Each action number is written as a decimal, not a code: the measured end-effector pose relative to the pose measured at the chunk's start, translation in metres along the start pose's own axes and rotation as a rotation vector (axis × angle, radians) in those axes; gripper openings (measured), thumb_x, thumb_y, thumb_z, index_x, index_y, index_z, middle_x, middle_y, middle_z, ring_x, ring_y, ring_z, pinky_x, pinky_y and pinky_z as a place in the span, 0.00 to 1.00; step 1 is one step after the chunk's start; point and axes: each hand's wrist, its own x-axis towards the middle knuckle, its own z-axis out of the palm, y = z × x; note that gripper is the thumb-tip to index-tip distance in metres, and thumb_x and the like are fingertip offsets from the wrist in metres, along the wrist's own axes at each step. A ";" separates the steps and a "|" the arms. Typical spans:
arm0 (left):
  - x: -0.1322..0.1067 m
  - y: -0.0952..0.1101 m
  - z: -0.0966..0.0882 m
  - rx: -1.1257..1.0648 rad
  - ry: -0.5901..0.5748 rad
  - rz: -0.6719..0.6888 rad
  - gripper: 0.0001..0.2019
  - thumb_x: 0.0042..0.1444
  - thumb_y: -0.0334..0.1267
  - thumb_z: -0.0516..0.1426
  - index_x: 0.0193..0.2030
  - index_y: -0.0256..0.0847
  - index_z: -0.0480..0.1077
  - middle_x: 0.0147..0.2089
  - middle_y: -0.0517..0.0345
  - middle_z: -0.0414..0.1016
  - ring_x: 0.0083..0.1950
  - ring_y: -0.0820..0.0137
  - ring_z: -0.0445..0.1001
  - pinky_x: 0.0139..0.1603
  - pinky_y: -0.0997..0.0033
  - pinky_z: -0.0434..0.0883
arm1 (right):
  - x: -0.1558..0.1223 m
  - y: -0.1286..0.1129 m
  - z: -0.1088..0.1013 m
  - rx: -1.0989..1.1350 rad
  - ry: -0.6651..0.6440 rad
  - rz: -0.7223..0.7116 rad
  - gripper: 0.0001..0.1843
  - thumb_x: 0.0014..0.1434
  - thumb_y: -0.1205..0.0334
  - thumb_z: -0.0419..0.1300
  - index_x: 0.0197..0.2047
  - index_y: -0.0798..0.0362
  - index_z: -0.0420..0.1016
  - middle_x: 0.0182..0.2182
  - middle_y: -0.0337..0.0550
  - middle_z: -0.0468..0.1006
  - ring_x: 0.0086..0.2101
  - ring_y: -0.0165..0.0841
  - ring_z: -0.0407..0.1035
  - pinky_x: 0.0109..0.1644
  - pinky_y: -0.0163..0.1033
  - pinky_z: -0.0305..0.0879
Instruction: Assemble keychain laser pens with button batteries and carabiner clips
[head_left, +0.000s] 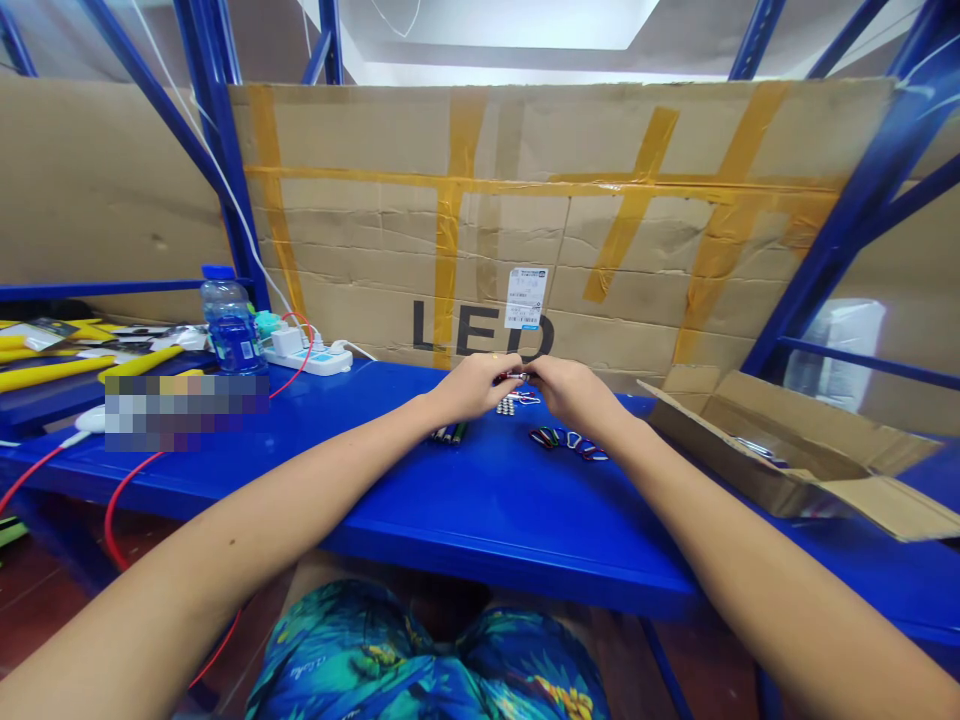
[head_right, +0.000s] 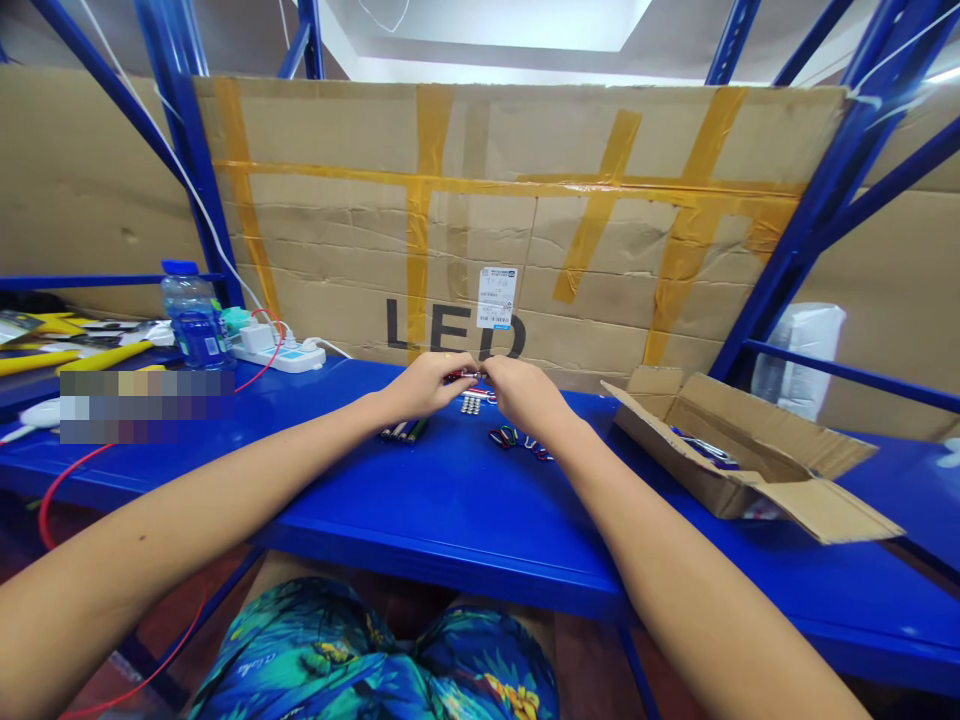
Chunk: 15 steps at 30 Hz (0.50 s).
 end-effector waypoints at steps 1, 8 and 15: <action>0.000 0.001 0.000 -0.018 0.001 -0.006 0.06 0.62 0.34 0.54 0.42 0.40 0.71 0.38 0.55 0.77 0.40 0.67 0.74 0.41 0.69 0.66 | 0.000 0.000 0.000 -0.051 0.000 -0.011 0.14 0.63 0.72 0.50 0.46 0.58 0.74 0.40 0.53 0.79 0.40 0.39 0.71 0.44 0.40 0.62; 0.000 0.001 0.001 -0.087 -0.002 -0.061 0.04 0.61 0.35 0.55 0.36 0.39 0.70 0.29 0.60 0.72 0.31 0.72 0.68 0.33 0.72 0.61 | -0.002 -0.002 -0.002 -0.299 -0.045 -0.109 0.15 0.65 0.73 0.46 0.42 0.61 0.75 0.35 0.55 0.77 0.35 0.38 0.68 0.39 0.40 0.59; 0.000 0.001 -0.003 -0.071 -0.027 0.011 0.04 0.62 0.35 0.55 0.37 0.39 0.69 0.33 0.58 0.74 0.34 0.70 0.71 0.37 0.71 0.64 | -0.005 0.007 0.002 -0.322 0.004 -0.217 0.14 0.65 0.73 0.48 0.42 0.59 0.75 0.34 0.53 0.77 0.33 0.36 0.66 0.36 0.38 0.58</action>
